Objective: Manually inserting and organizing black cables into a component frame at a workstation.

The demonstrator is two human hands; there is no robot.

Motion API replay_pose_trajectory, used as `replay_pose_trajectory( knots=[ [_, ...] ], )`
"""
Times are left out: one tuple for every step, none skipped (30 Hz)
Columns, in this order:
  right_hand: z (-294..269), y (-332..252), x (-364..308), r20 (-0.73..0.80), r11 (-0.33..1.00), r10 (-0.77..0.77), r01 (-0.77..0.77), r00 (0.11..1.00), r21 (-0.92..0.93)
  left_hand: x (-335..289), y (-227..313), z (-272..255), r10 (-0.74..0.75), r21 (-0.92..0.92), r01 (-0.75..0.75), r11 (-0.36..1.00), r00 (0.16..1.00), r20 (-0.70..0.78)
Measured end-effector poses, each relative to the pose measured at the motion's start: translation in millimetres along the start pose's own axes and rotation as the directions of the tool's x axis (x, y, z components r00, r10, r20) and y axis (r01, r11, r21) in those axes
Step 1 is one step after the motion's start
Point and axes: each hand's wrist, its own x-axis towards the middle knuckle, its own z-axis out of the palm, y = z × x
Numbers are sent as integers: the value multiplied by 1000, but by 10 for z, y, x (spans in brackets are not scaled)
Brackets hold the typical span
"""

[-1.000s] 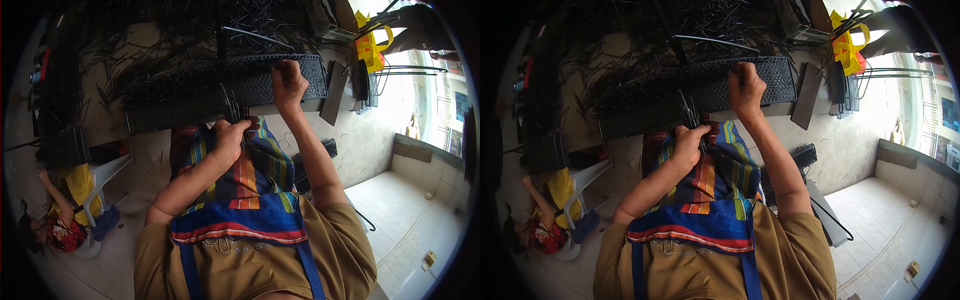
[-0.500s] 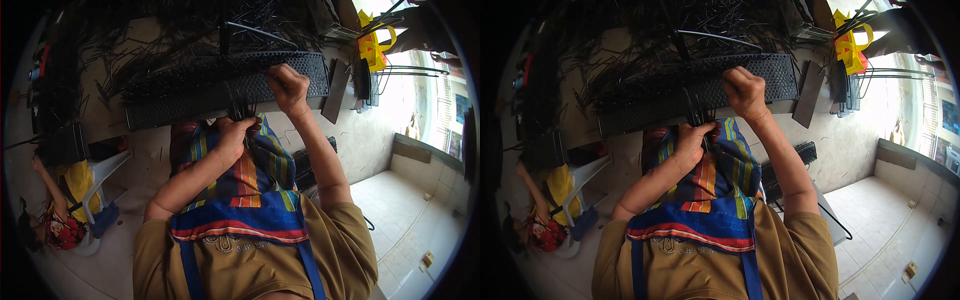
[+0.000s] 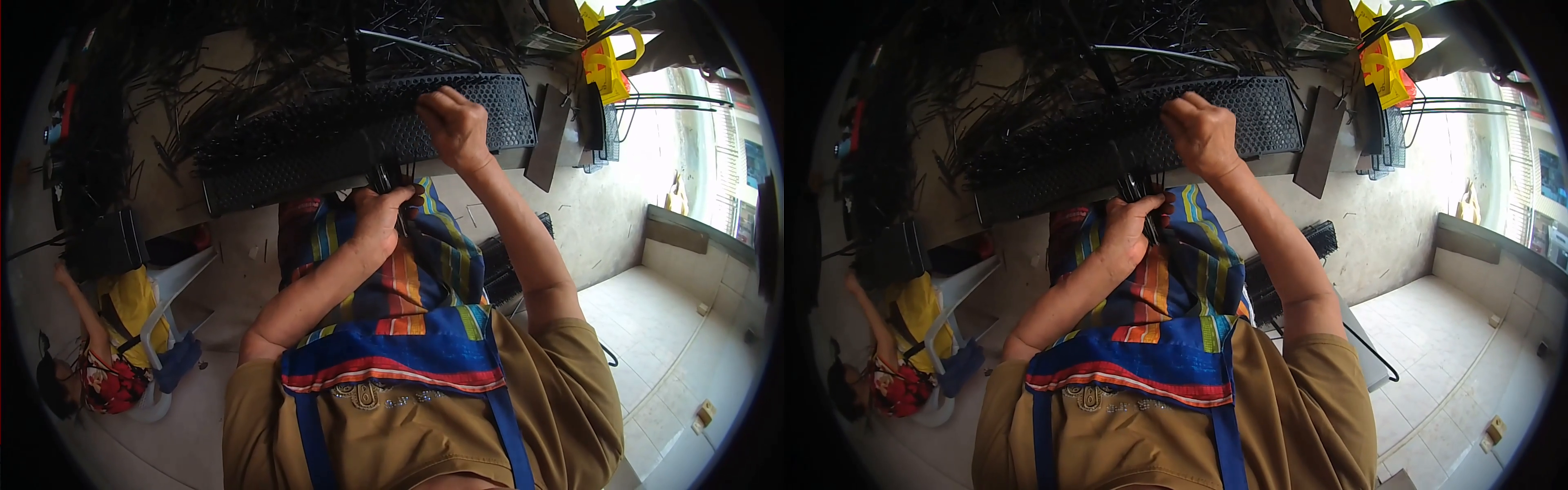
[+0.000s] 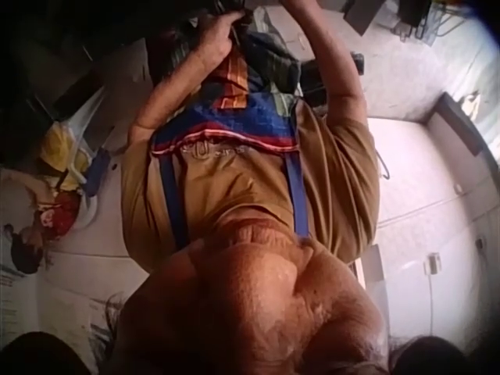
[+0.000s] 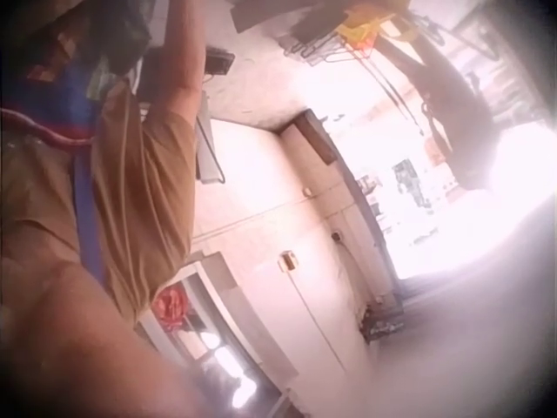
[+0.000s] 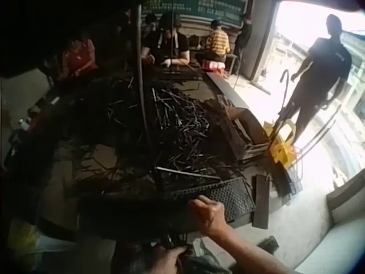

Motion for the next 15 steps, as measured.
replay_pose_trajectory(
  knots=[
    [16,16,-56,1,1000,0,0,1000,-1,-8,6,-4,-11,-5,11,1000,1000,-13],
    [33,24,-130,21,999,1,-1,1000,-37,-11,7,-6,-22,-11,21,1000,999,-27],
    [41,28,-168,41,997,3,0,999,-74,15,-2,-6,-23,-12,22,1000,999,-27],
    [52,5,-170,43,997,5,-2,999,-73,39,-16,-10,-18,-28,17,999,999,-30],
    [70,-30,-155,2,996,46,-46,999,-74,45,-31,-14,-13,-43,12,999,999,-34],
    [80,-53,-154,-39,993,86,-89,996,-72,32,-50,-20,-15,-43,14,999,999,-35],
    [85,-51,-146,-40,994,85,-87,996,-71,32,-20,-1,-30,-46,28,999,999,-35],
    [85,-49,-146,-62,996,21,-27,998,-88,34,6,13,-44,-50,42,998,998,-35],
    [82,-44,-139,-81,994,-43,34,996,-105,36,25,17,-40,-50,38,998,999,-35],
    [71,-36,-134,-81,994,-45,36,996,-103,25,31,14,-27,-42,26,999,999,-26],
    [54,-23,-128,-58,992,-42,34,997,-122,18,34,9,-13,-34,13,999,1000,-17],
    [46,-12,-119,-34,989,-38,33,999,-141,19,29,0,-11,-36,11,999,1000,-19],
    [70,22,-113,-49,993,6,-12,999,-119,28,23,-1,-13,-33,12,999,1000,-19],
    [73,51,-96,-49,993,3,-9,999,-119,36,21,0,-14,-30,13,999,1000,-18],
    [70,68,-75,-72,995,47,-53,996,-86,52,25,5,-12,-32,11,999,1000,-18]
  ],
)
